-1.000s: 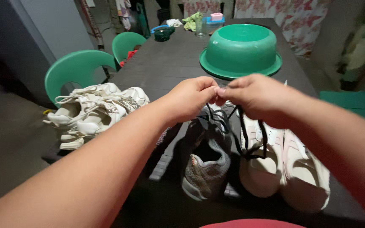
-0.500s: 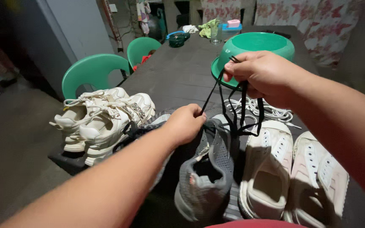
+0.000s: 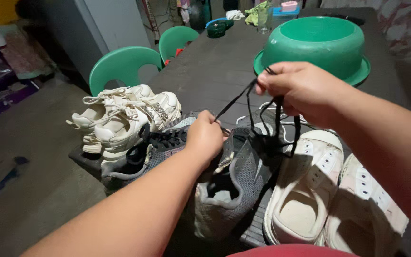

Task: The person threads black shoelaces through the eyelets of a pair of grey sneakers placed on a table. They pull the laces through each eyelet sequentially and adjust the tension, working on one shoe at a time.

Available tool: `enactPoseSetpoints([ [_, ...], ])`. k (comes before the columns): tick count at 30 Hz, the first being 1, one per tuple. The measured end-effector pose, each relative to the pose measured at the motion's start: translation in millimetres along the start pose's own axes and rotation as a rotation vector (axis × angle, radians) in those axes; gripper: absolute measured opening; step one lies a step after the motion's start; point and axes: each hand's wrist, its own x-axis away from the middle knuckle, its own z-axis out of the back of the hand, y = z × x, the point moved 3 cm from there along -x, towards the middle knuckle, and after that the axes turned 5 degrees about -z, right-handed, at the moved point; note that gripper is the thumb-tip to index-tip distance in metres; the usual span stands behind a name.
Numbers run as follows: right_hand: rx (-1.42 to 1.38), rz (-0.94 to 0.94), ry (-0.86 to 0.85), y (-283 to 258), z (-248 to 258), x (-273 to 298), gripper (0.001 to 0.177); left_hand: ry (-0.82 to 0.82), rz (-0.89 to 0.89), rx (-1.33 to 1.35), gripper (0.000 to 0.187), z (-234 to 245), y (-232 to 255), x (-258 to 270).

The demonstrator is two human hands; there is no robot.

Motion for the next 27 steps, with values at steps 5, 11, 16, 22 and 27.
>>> enactPoseSetpoints([
  [5,0.001,-0.058,-0.021,26.9,6.7,-12.1,0.020,-0.189,0.466,0.407,0.039,-0.2,-9.0,-10.1],
  [11,-0.033,-0.042,0.041,32.9,14.6,-22.9,0.025,-0.164,0.183,0.045,0.020,0.5,3.2,-6.8],
  [16,0.061,0.106,0.203,12.2,31.8,-9.5,0.024,-0.142,0.082,-0.267,0.028,-2.4,5.1,-2.3],
  [22,0.103,0.260,0.105,-11.6,18.0,-9.1,0.021,-0.063,-0.127,-0.503,0.028,0.6,5.8,-1.4],
  [27,0.314,0.114,0.109,3.5,2.1,-10.6,0.027,-0.116,0.259,0.242,0.025,-0.3,-11.1,-8.5],
])
